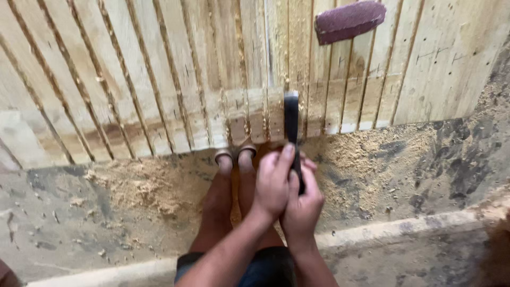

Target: The person carves a wooden board using a chisel and a sanding block. They repeatedly scrape and smooth the surface, creating wood shavings and dust.

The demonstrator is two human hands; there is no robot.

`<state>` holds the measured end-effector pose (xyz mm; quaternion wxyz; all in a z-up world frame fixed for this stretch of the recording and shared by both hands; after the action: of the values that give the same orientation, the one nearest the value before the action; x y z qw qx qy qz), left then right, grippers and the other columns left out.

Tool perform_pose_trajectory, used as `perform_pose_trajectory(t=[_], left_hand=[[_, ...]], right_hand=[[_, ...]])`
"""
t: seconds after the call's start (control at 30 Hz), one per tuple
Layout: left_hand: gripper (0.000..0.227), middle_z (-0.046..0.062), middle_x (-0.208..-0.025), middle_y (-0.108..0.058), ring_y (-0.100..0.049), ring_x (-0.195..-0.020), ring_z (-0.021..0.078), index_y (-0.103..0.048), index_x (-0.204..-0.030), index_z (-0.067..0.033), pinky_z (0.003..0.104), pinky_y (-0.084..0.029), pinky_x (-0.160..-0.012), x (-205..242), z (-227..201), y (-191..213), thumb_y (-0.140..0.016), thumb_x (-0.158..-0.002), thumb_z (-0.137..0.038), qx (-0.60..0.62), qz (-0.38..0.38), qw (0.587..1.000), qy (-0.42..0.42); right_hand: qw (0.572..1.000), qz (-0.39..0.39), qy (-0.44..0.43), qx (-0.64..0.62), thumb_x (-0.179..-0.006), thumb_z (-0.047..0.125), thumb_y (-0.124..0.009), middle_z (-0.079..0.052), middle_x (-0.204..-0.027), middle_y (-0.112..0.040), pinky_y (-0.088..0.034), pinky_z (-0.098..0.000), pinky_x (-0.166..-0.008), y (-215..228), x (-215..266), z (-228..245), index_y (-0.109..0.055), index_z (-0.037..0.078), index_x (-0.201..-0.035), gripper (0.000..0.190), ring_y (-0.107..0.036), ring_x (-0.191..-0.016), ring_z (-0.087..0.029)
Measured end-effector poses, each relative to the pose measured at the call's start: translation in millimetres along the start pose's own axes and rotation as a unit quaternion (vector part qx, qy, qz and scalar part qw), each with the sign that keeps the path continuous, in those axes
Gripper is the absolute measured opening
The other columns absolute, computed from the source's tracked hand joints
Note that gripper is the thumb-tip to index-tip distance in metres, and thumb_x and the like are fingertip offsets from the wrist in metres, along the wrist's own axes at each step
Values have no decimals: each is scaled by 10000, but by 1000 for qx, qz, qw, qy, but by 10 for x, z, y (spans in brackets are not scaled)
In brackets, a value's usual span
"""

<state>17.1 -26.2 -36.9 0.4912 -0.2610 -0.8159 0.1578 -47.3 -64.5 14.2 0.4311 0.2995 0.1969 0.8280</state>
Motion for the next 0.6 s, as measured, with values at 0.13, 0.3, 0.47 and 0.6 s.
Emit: perform_pose_trajectory(t=[0.13, 0.3, 0.47, 0.6], left_hand=[[400, 148, -927, -724, -665, -783, 144, -656, -1029, 42, 287, -562, -709, -18, -153, -45, -490, -1082, -318, -37, -15, 999, 1], [352, 157, -1052, -748, -729, -948, 185, -670, -1150, 4, 291, -611, -838, 303, -621, 6, -509, -1040, -289, -325, -18, 935, -144], [512, 154, -1508, -504, -420, -1459, 293, -426, -1490, -70, 503, -302, -1261, 76, -986, -17, -516, -1089, -376, -619, 92, 648, -434], [775, 55, -1644, -168, -95, -1521, 227, -217, -1558, -165, 536, 39, -1242, -300, -1464, -218, -529, -954, -537, -760, 323, 441, -352]], right_hand=[[998, 5, -35, -50, -1076, 256, -568, -104, -909, -712, -528, -286, -686, 41, -50, -15, -679, -33, -1159, 321, -649, -801, -137], [984, -46, -95, -145, -1024, 284, -581, -8, -681, -591, -448, -220, -394, 426, -296, 113, -614, 26, -1050, 262, -531, -488, -54], [994, -109, -17, 1, -998, 153, -648, -27, -717, -616, -433, -220, -420, 888, -1052, 179, -644, 7, -1019, 148, -535, -504, -75], [977, -154, 125, 80, -1045, 83, -694, -63, -838, -693, -468, -270, -514, 995, -1779, 217, -704, -4, -1047, 88, -587, -609, -110]])
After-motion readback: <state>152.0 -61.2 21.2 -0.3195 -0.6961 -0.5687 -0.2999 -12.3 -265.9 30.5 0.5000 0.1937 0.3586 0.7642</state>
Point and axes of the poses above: each hand's wrist, its own x-axis away from the middle knuckle, its own y-axis out of the back of the hand, z = x × y, the point moved 4 cm from there along -x, towards the middle knuckle
